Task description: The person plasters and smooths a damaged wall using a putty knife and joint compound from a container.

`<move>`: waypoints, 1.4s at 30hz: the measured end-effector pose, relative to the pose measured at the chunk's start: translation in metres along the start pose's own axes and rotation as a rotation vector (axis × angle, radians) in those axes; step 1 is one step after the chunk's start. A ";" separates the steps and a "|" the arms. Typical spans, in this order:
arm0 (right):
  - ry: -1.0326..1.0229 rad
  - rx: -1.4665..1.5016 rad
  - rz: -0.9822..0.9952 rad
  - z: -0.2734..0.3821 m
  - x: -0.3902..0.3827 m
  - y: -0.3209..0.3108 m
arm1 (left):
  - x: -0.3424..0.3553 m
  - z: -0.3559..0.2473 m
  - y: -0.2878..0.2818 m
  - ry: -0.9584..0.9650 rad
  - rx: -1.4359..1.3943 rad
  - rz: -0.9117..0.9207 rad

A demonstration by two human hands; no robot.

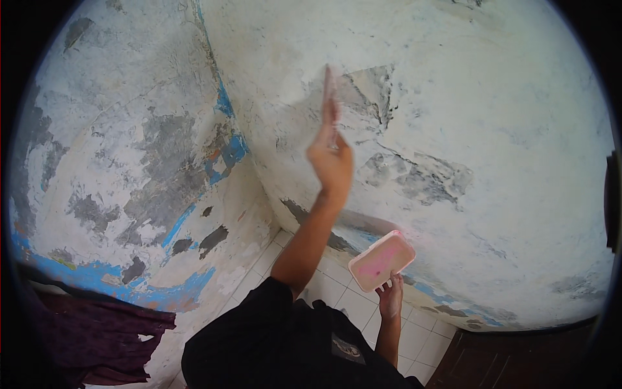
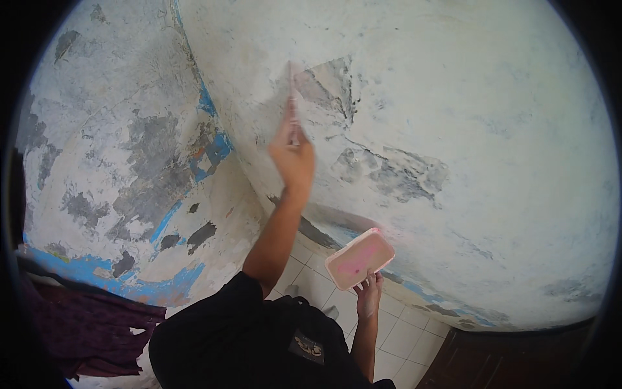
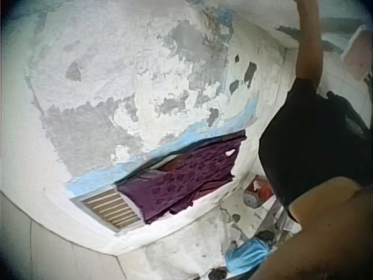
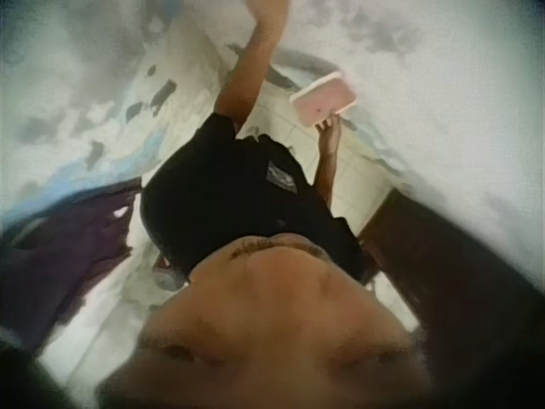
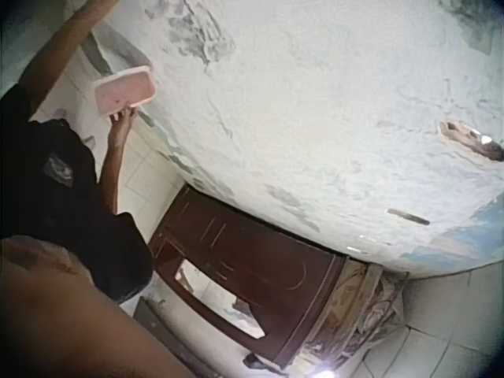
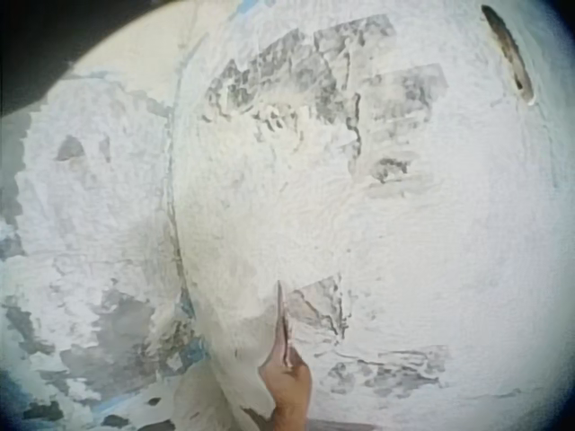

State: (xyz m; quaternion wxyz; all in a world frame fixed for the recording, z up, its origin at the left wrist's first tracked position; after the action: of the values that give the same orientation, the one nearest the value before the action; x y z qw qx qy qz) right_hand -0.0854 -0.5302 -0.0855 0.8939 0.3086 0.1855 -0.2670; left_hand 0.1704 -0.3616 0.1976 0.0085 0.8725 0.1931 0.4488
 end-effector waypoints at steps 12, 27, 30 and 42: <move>-0.008 -0.016 0.022 0.001 0.005 0.009 | -0.044 -0.058 0.026 0.327 -0.144 0.246; 0.022 -0.018 0.003 -0.002 0.009 0.005 | -0.079 -0.060 0.012 0.087 -0.325 0.539; -0.003 -0.016 -0.001 0.004 0.008 0.010 | -0.047 -0.029 -0.010 0.138 -0.011 0.201; 0.003 -0.005 -0.026 -0.004 0.007 -0.005 | -0.061 -0.044 0.045 0.479 0.101 0.297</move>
State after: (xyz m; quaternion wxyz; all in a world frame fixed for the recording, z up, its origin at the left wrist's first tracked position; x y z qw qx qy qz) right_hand -0.0834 -0.5334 -0.0942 0.8909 0.3043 0.1917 -0.2775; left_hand 0.1189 -0.4316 0.1846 -0.1466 0.7597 0.0820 0.6282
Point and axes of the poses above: each hand's wrist, its own x-axis towards the middle knuckle, its own y-axis out of the palm, z = x × y, the point moved 3 cm from there along x, towards the middle knuckle, and after that the axes turned 9 degrees about y, right-handed, at the moved point
